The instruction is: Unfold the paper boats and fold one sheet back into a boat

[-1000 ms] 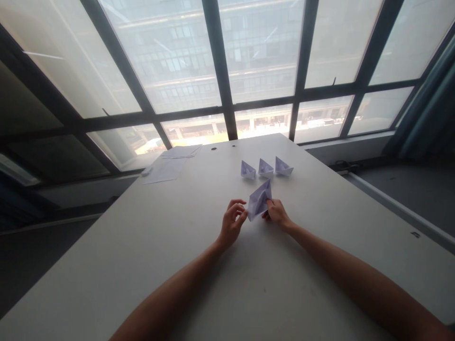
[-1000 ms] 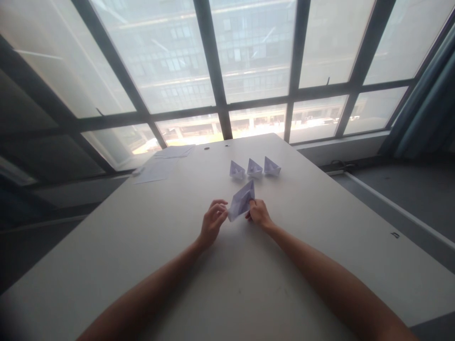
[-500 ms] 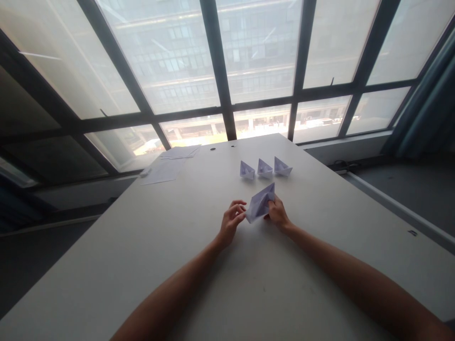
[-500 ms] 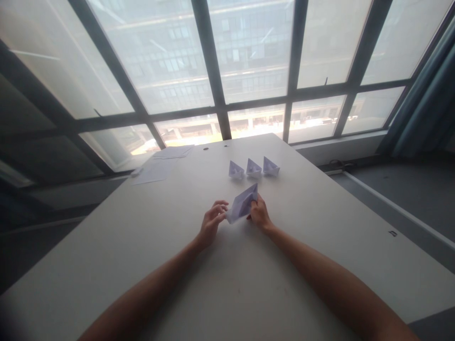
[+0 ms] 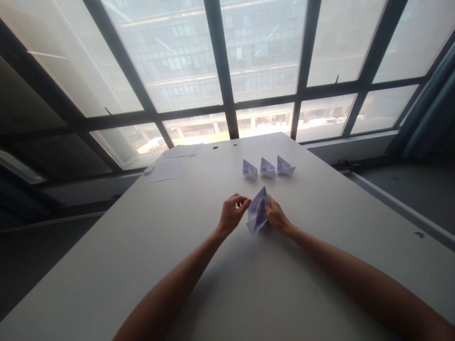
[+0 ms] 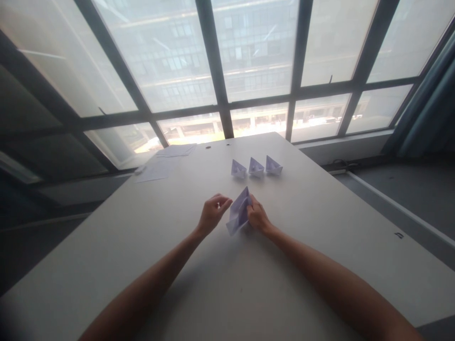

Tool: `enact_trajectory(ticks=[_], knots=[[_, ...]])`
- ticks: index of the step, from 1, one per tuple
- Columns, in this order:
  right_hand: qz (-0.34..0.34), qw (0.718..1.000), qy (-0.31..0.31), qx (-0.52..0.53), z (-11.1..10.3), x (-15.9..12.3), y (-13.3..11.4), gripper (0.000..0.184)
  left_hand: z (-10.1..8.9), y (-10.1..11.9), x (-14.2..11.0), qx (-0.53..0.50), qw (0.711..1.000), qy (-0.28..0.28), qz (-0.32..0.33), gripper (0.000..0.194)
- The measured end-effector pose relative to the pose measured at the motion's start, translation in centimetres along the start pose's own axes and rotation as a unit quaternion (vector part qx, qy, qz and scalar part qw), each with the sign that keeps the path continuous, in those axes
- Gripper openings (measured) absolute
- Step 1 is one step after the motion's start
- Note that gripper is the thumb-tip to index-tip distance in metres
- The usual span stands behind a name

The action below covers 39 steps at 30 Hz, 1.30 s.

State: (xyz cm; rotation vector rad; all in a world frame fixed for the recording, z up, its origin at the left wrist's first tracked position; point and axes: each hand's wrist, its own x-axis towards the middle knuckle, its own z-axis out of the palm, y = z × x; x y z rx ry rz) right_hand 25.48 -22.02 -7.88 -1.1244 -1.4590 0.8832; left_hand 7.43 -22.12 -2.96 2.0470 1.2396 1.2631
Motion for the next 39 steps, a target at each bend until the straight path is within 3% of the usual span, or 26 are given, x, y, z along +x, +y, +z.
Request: enact_trajectory(ticks=[5, 12, 17, 20, 23, 25, 28, 31, 34, 36, 39], knots=[[-0.014, 0.998, -0.047, -0.033, 0.3, -0.9, -0.8, 0.04, -0.2, 0.7, 0.0, 0.079, 0.995, -0.056, -0.034, 0.035], [-0.05, 0.988, -0.11, -0.098, 1.2, -1.9, -0.8, 0.065, -0.1, 0.9, -0.6, 0.173, 0.982, -0.04, -0.06, 0.027], [-0.063, 0.984, -0.121, -0.118, 1.4, -2.3, -0.7, 0.07, 0.0, 0.0, -0.5, 0.177, 0.979, -0.027, -0.094, 0.028], [-0.072, 0.985, -0.106, -0.112, 1.5, -2.1, -0.8, 0.06, 0.0, -0.5, -0.2, 0.107, 0.987, -0.046, -0.111, 0.028], [-0.055, 0.989, -0.119, -0.075, 1.3, -1.5, -0.8, 0.041, -0.4, -0.7, 0.3, -0.025, 0.985, -0.074, -0.155, 0.023], [-0.041, 0.988, -0.145, -0.039, 1.1, -1.1, -0.7, 0.033, -0.8, -0.9, 0.6, -0.116, 0.967, -0.093, -0.208, 0.02], [-0.025, 0.984, -0.179, 0.006, 0.6, -0.5, -0.4, 0.027, -1.4, -1.5, 1.0, -0.254, 0.917, -0.134, -0.275, 0.017], [-0.006, 0.98, -0.195, 0.03, 0.3, -0.2, 0.1, 0.027, -1.8, -2.3, 1.1, -0.371, 0.86, -0.162, -0.31, 0.019], [0.002, 0.979, -0.201, 0.038, 0.2, -0.1, 0.5, 0.027, -2.0, -2.9, 1.2, -0.432, 0.821, -0.184, -0.325, 0.02], [0.0, 0.979, -0.201, 0.033, 0.3, -0.1, 0.7, 0.027, -2.1, -3.1, 1.2, -0.448, 0.813, -0.187, -0.321, 0.022], [-0.017, 0.983, -0.184, 0.013, 0.5, -0.3, 0.5, 0.028, -2.1, -3.1, 1.2, -0.439, 0.829, -0.18, -0.297, 0.025]])
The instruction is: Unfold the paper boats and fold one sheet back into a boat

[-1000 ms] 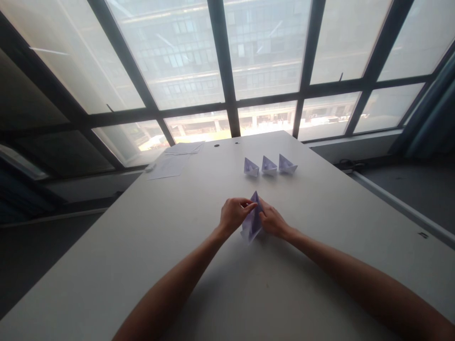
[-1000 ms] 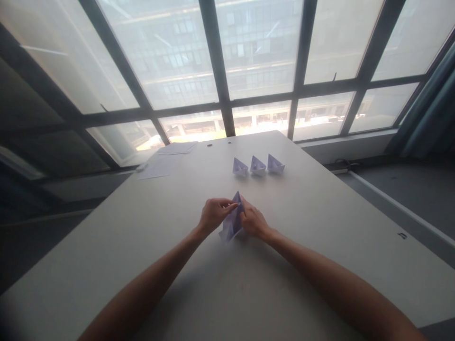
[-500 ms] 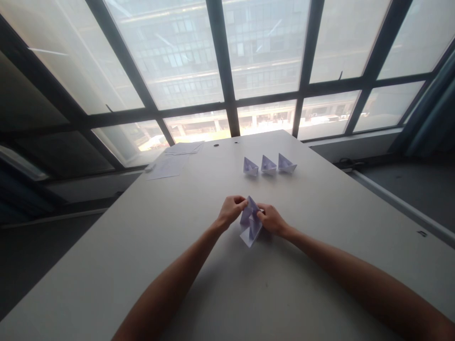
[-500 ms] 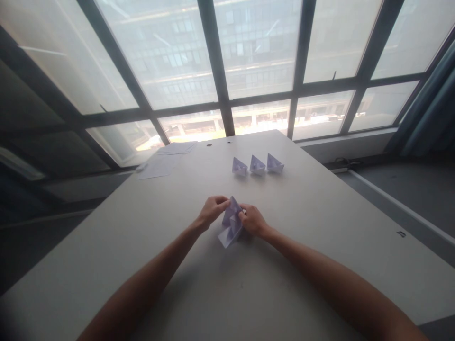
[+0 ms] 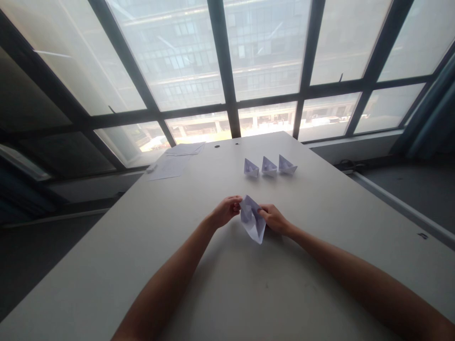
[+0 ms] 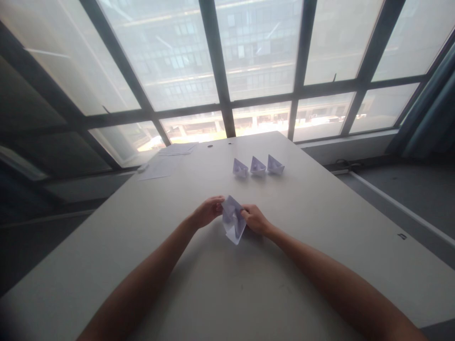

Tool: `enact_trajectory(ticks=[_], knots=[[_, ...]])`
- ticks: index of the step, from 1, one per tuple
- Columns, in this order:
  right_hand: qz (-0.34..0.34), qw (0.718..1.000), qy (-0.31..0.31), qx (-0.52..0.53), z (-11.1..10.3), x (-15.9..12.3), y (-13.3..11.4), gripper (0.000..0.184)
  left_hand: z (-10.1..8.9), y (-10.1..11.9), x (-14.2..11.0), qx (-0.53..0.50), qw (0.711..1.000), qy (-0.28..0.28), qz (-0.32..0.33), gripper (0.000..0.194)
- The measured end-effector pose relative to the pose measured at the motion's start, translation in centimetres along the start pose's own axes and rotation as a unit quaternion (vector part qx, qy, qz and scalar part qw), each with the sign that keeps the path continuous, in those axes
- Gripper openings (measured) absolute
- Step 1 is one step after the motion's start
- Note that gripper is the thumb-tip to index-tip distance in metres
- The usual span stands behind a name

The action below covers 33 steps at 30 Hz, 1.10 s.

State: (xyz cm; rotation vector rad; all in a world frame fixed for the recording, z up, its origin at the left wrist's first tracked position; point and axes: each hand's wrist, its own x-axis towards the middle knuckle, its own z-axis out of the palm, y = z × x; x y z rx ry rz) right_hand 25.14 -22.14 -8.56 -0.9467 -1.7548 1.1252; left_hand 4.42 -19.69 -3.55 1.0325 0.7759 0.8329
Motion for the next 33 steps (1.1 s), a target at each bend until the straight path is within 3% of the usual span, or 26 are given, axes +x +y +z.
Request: enact_trajectory(ticks=[3, 6, 8, 11, 13, 16, 20, 24, 33], knots=[[-0.013, 0.998, 0.042, -0.052, 0.3, -0.3, -0.6, 0.029, 0.5, -0.2, 0.1, 0.067, 0.997, 0.021, 0.044, 0.026], [-0.014, 0.991, 0.081, -0.11, 0.5, -0.7, -1.4, 0.028, 1.4, -0.7, 0.2, 0.184, 0.972, 0.086, 0.114, 0.031], [-0.008, 0.985, 0.098, -0.139, 0.7, -0.9, -1.9, 0.029, 2.1, -1.0, 0.1, 0.281, 0.935, 0.137, 0.165, 0.034], [0.0, 0.978, 0.115, -0.175, 0.9, -1.2, -2.5, 0.031, 3.2, -1.3, -0.4, 0.437, 0.847, 0.205, 0.224, 0.036], [-0.002, 0.973, 0.118, -0.201, 1.0, -1.4, -2.8, 0.031, 3.9, -1.3, -1.0, 0.516, 0.788, 0.237, 0.237, 0.035], [-0.004, 0.963, 0.109, -0.245, 1.1, -1.7, -3.0, 0.033, 4.9, -1.1, -1.8, 0.579, 0.742, 0.26, 0.216, 0.036], [-0.007, 0.945, 0.098, -0.313, 1.4, -2.1, -3.4, 0.037, 5.6, -0.8, -2.2, 0.605, 0.729, 0.276, 0.161, 0.035], [0.006, 0.925, 0.084, -0.371, 1.5, -2.4, -3.9, 0.037, 5.6, -0.7, -2.0, 0.59, 0.748, 0.279, 0.119, 0.026], [0.043, 0.901, 0.069, -0.425, 1.6, -2.4, -4.8, 0.042, 6.2, -0.3, -2.5, 0.588, 0.749, 0.277, 0.128, 0.037]])
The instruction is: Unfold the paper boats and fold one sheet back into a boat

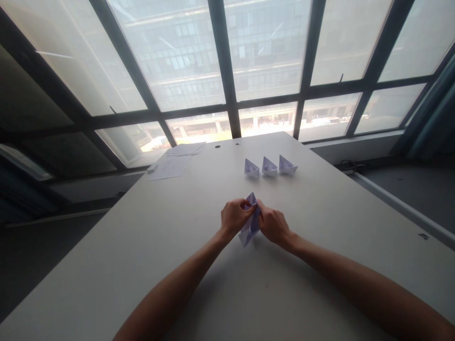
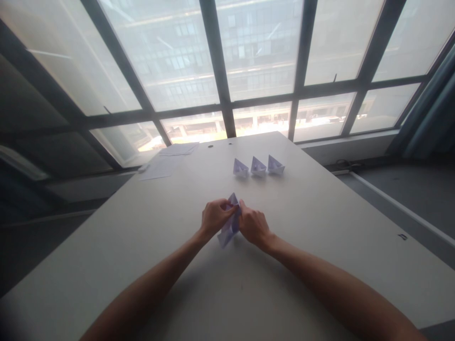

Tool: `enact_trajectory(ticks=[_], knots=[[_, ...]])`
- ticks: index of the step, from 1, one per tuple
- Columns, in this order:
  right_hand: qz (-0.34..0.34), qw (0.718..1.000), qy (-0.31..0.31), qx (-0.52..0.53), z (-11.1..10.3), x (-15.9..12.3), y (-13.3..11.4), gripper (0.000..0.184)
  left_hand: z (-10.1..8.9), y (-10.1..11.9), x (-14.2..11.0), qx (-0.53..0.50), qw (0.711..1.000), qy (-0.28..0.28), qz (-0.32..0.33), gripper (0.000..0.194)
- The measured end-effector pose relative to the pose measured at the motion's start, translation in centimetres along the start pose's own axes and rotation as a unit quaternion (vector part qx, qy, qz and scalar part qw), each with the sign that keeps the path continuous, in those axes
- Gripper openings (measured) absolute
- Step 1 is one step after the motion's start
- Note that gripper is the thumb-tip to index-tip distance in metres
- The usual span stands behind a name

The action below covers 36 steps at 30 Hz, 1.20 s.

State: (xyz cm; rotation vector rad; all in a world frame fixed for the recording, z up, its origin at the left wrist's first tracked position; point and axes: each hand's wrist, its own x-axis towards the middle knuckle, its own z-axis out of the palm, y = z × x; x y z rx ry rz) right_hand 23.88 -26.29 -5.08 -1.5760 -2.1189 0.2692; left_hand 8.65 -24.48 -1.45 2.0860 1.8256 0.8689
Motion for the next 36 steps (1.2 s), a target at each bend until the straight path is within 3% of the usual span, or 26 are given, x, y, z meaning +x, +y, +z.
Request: enact_trajectory(ticks=[8, 13, 19, 24, 31, 36], knots=[[-0.005, 1.0, -0.003, 0.029, 0.1, 0.1, 0.0, 0.041, 1.1, -1.1, 0.5, -0.133, 0.99, 0.031, 0.019, 0.032], [0.02, 0.996, 0.008, 0.09, 0.8, 0.9, 1.4, 0.034, 0.5, -1.4, 1.3, -0.227, 0.972, -0.016, 0.056, 0.027], [-0.034, 0.983, 0.025, 0.18, 1.3, 1.8, 2.6, 0.028, -0.7, -1.6, 2.1, -0.337, 0.937, -0.088, -0.009, 0.027], [-0.05, 0.979, 0.004, 0.197, 1.4, 2.0, 2.6, 0.022, -1.8, -1.9, 2.5, -0.408, 0.894, -0.175, -0.068, 0.024], [-0.053, 0.968, -0.016, 0.245, 1.7, 2.0, 2.6, 0.021, -2.0, -2.7, 3.1, -0.539, 0.792, -0.251, -0.138, 0.026], [-0.065, 0.956, -0.018, 0.285, 2.0, 2.1, 2.7, 0.021, -1.5, -4.1, 3.7, -0.551, 0.773, -0.265, -0.171, 0.032]])
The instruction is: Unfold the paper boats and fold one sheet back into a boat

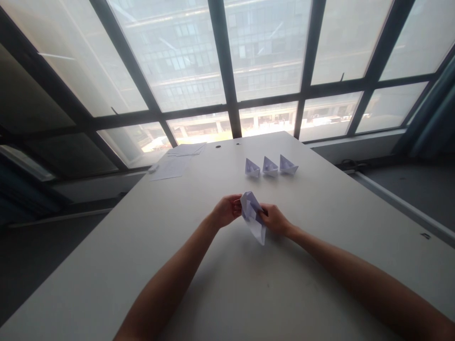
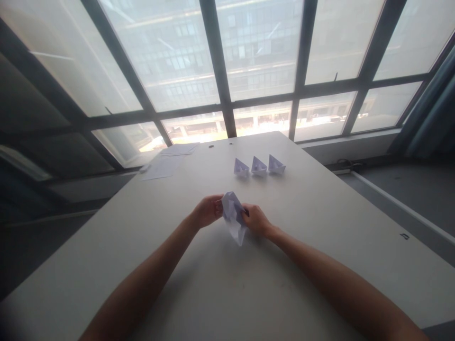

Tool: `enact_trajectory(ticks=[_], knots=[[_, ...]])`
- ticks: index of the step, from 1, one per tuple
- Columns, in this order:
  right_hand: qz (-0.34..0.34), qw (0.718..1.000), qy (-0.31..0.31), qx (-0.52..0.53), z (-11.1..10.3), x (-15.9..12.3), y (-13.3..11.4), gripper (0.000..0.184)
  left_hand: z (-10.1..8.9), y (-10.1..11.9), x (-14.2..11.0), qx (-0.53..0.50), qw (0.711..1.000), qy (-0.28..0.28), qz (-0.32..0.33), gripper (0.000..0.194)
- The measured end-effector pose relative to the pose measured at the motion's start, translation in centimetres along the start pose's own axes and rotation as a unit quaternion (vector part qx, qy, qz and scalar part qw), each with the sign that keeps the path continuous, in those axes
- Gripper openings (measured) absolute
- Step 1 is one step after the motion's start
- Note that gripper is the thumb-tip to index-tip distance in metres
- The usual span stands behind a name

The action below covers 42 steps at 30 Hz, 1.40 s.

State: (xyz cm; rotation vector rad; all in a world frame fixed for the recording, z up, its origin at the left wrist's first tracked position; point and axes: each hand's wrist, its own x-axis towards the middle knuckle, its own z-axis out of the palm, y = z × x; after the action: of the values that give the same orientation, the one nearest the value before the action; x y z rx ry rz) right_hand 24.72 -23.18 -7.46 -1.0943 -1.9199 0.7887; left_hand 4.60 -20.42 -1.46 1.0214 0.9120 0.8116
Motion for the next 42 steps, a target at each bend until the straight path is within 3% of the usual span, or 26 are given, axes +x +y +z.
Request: enact_trajectory(ticks=[4, 7, 11, 17, 22, 26, 37, 42], knots=[[0.001, 1.0, 0.021, 0.001, 0.0, 0.0, -0.2, 0.021, -0.3, -0.7, 0.5, 0.015, 0.999, 0.009, 0.034, 0.033], [0.035, 0.996, 0.073, -0.035, -0.1, -0.1, -0.3, 0.025, 0.4, -1.3, 0.7, 0.086, 0.986, 0.076, 0.117, 0.029], [0.088, 0.978, 0.142, -0.124, -0.6, -0.1, -0.3, 0.035, 2.1, -1.8, 0.3, 0.285, 0.908, 0.195, 0.238, 0.035], [0.123, 0.958, 0.149, -0.213, -0.8, -0.2, -0.4, 0.036, 4.1, -2.6, -1.9, 0.544, 0.785, 0.145, 0.258, 0.031], [0.125, 0.956, 0.151, -0.219, -0.6, -0.2, 0.1, 0.036, 4.5, -3.1, -2.4, 0.62, 0.734, 0.132, 0.245, 0.017], [0.144, 0.962, 0.156, -0.172, -0.5, 0.1, 1.1, 0.022, 4.8, -2.5, -2.3, 0.593, 0.744, 0.151, 0.266, 0.018], [0.123, 0.975, 0.188, 0.005, -0.5, 1.2, 3.2, 0.017, 4.0, -3.2, -0.8, 0.38, 0.847, 0.157, 0.338, 0.025], [0.127, 0.969, 0.212, 0.031, -0.6, 1.2, 3.1, 0.012, 3.2, -3.6, -0.4, 0.322, 0.86, 0.142, 0.37, 0.027]])
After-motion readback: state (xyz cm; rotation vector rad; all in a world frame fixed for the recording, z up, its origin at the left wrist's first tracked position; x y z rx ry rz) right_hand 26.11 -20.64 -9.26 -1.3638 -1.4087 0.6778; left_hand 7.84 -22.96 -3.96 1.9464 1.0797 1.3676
